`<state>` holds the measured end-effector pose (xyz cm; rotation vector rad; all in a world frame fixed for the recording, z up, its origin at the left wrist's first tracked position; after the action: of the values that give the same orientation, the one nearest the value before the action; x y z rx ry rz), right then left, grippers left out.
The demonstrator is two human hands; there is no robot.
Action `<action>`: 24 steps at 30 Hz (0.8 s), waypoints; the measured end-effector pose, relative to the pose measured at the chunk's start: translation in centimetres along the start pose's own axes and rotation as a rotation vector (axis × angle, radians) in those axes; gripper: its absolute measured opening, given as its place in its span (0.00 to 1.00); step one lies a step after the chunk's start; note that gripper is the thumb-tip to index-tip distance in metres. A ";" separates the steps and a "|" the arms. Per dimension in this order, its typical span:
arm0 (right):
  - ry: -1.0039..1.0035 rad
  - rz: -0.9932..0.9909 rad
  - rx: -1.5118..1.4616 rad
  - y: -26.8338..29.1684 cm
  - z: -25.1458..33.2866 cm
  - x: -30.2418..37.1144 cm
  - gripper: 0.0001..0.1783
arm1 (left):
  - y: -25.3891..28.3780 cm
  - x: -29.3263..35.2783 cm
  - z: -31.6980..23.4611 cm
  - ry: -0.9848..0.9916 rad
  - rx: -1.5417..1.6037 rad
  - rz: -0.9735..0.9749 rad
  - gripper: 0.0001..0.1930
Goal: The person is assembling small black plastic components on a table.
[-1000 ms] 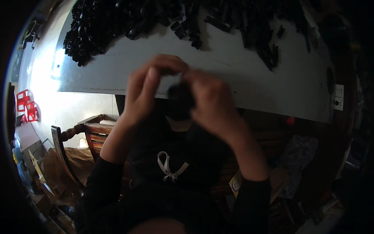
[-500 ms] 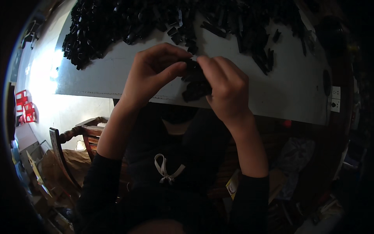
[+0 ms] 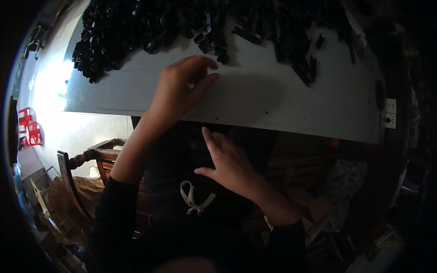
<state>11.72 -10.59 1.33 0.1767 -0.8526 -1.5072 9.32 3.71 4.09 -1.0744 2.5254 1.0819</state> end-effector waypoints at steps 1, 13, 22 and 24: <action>0.047 -0.031 0.116 0.3 0.6 -0.4 0.29 | -0.3 -0.9 -0.5 -0.069 -0.214 -0.034 0.09; 0.116 -0.778 0.830 13.3 1.3 -15.9 0.12 | -1.4 -1.0 0.3 -0.147 -0.499 0.111 0.04; 0.159 -0.665 0.251 11.7 -2.0 -6.0 0.17 | 1.3 2.2 -0.4 -0.079 -0.044 -0.011 0.07; 0.144 -0.604 0.298 11.1 -2.1 -4.2 0.15 | 2.1 3.1 -1.2 -0.102 0.075 -0.046 0.08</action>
<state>22.47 -6.31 4.89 0.8114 -0.9515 -1.8843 5.76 2.15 4.80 -1.0259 2.4289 0.9949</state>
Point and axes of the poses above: each hand's wrist, its own x-axis away from the middle knuckle, its own y-axis out of the back of the hand, z = x × y, the point moved 9 cm from there along -x, towards the middle knuckle, and after that the axes turned 10 degrees about -y, right-handed, at the moved point
